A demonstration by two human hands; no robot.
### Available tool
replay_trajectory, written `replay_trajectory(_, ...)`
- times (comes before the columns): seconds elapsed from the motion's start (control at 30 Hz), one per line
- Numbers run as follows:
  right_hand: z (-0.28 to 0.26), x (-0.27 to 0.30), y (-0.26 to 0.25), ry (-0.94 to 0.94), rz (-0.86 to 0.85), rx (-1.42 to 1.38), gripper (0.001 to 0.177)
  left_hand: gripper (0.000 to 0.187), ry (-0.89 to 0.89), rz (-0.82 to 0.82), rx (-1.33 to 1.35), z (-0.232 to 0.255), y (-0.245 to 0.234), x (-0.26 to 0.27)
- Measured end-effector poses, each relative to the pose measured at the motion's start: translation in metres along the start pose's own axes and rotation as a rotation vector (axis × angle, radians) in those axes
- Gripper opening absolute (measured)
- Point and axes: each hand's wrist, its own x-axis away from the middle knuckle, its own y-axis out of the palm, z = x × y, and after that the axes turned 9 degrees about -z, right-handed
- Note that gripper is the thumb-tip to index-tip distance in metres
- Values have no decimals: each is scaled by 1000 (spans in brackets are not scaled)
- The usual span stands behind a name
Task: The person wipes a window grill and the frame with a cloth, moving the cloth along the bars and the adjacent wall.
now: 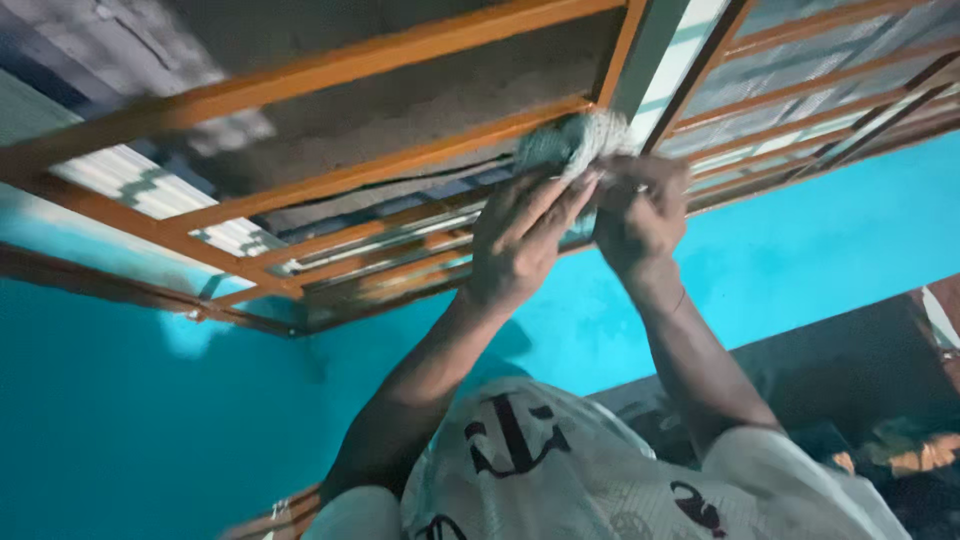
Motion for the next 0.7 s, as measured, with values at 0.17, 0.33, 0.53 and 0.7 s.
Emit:
replay_trajectory(0.17,50,12,47,320,224,-528,19,38,47,63,-75,-21,19,-10)
replay_trajectory(0.33,26,11,11,101,-84,-29,25,37,-11,-48,-99,-17,26,2)
replay_trajectory(0.53,21,6,23,229,33,-155,22,40,52,-66,-122,-14,25,2)
replay_trajectory(0.7,10,39,10,175,-220,-66,26,39,41,-208,-94,-21,31,39)
